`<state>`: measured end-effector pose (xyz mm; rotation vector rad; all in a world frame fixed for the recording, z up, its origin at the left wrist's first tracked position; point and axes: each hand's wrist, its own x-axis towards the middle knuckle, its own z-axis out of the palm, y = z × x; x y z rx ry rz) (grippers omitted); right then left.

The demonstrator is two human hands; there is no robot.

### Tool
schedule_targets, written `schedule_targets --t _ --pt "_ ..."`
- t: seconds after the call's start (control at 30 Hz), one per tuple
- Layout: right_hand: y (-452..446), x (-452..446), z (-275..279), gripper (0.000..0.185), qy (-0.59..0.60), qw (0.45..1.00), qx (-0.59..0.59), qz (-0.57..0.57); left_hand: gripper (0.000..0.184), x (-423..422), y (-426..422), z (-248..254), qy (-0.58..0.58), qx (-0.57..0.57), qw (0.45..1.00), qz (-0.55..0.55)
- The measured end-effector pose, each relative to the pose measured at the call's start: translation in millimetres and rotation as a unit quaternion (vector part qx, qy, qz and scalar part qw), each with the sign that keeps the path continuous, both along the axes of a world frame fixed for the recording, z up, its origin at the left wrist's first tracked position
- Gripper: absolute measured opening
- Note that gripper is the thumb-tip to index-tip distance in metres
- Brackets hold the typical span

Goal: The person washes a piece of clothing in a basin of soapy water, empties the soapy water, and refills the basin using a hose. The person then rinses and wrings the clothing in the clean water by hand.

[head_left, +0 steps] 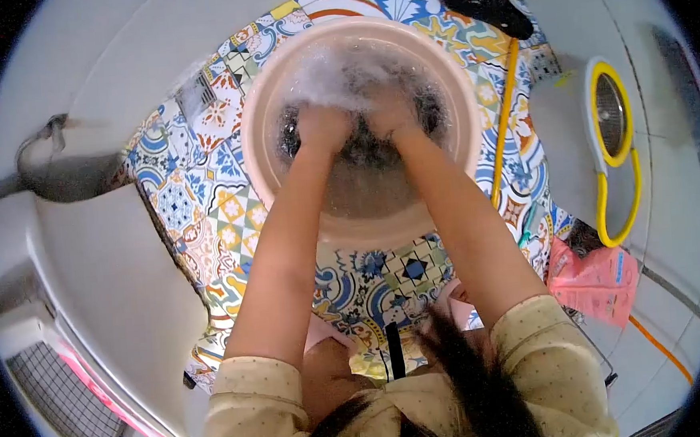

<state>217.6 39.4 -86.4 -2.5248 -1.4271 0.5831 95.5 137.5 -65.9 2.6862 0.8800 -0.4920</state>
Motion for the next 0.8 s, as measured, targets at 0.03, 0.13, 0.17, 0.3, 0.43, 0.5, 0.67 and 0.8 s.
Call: schedule_targets --t 0.03,0.13,0.17,0.3,0.43,0.5,0.67,0.8 --pt "0.8 3.4 20.3 0.045 0.011 1.0 -0.026 -0.002 0.029 -2.9 -3.9 22.6 0.013 -0.024 1.0 0.011" --pt "-33.9 4.6 28.7 0.041 0.027 0.999 -0.002 0.03 0.027 -40.5 -16.0 39.0 -0.088 0.026 0.996 0.011" --pt "-49.9 10.7 30.0 0.04 0.024 0.998 0.02 0.047 0.027 -53.3 -17.4 42.2 -0.148 0.06 0.987 0.005" --pt "-87.3 30.0 81.4 0.044 -0.032 0.959 -0.112 0.258 0.031 -82.6 -20.1 111.8 -0.09 -0.111 0.989 -0.025" --pt "-81.2 35.3 177.7 0.044 -0.021 0.981 -0.145 0.124 0.035 -82.0 -17.8 191.4 -0.163 -0.13 0.978 -0.001" --pt "-80.0 41.2 258.1 0.048 -0.164 0.963 -0.035 0.212 0.038 -71.9 -17.5 259.5 -0.224 -0.082 0.971 -0.012" --pt "-47.7 74.3 383.0 0.039 0.066 0.974 0.211 -0.047 0.037 -39.0 6.2 367.2 -0.403 -0.047 0.914 -0.009" --pt "-34.3 55.0 497.3 0.028 0.512 0.732 0.446 -0.056 0.036 -28.6 19.9 465.6 -0.536 -0.1 0.838 0.018"
